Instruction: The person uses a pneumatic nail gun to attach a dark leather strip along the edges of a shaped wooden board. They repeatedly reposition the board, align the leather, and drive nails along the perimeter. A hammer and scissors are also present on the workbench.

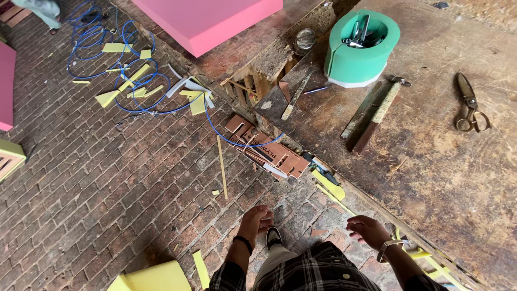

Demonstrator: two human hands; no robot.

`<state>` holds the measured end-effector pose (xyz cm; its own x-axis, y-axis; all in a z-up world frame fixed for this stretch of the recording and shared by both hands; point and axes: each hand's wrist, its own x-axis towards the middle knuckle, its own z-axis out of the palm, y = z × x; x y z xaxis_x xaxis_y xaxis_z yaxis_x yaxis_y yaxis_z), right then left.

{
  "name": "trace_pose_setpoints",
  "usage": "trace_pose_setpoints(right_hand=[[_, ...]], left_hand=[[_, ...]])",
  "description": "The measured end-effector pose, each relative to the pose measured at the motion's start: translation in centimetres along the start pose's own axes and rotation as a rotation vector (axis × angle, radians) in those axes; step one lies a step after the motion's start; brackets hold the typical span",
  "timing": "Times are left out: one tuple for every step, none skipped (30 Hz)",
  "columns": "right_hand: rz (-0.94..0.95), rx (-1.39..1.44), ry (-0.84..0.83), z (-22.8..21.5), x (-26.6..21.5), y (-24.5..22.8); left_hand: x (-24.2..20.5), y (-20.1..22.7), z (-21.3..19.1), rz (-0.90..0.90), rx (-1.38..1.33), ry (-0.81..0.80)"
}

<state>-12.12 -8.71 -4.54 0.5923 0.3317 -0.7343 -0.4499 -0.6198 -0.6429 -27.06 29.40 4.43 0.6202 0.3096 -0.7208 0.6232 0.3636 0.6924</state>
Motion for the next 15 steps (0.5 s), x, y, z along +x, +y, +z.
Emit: trace_pose_setpoints(right_hand=[[-0.011, 0.008, 0.0, -0.4, -0.1, -0.4], [-0.022, 0.018, 0.001, -0.8, -0.1, -0.8], [-0.024, 0.029, 0.008, -1.2, -0.3, -1.0], [-0.025, 0.042, 0.016, -1.5, -0.4, -1.3], [-0.026, 0.054, 0.025, -1.6, -0.6, -1.3], [-0.022, 0.076, 0.032, -1.9, -0.9, -1.1], [-0.017, 0.098, 0.039, -2.4, -0.5, -1.4], [-0.008, 0.121, 0.048, -2.8, -0.3, -1.5], [0.0, 0.13, 0.055, -3.2, -0.1, -1.4], [0.005, 0.141, 0.062, -3.6, 0.2, -1.5], [0.01, 0.153, 0.07, -4.0, 0.5, -1.5], [0.011, 0.169, 0.079, -4.4, 0.8, -1.6], [0.011, 0.186, 0.087, -4.9, 1.1, -1.9], [0.015, 0.206, 0.099, -5.4, 1.4, -2.0], [-0.012, 0.197, 0.104, -5.9, 1.7, -2.3]], left_hand=[[0.2, 0.3, 0.4, 0.009, -0.004, -0.002], [0.4, 0.7, 0.6, 0.019, -0.005, -0.01], [0.7, 1.0, 0.9, 0.03, -0.005, -0.017], [1.0, 1.3, 1.2, 0.04, -0.004, -0.027], [1.3, 1.6, 1.4, 0.041, -0.003, -0.039], [1.7, 1.9, 1.8, 0.039, -0.002, -0.056], [2.3, 2.2, 2.1, 0.037, 0.0, -0.072], [3.1, 2.5, 2.4, 0.036, 0.02, -0.088], [3.9, 2.7, 2.6, 0.034, 0.04, -0.104], [5.0, 3.1, 2.8, 0.035, 0.062, -0.12], [6.3, 3.5, 3.0, 0.032, 0.078, -0.12], [7.7, 4.1, 3.2, 0.031, 0.097, -0.123], [9.3, 4.7, 3.5, 0.031, 0.116, -0.125], [11.2, 5.6, 4.1, 0.074, 0.091, -0.162], [13.3, 6.6, 5.0, 0.117, 0.064, -0.199]])
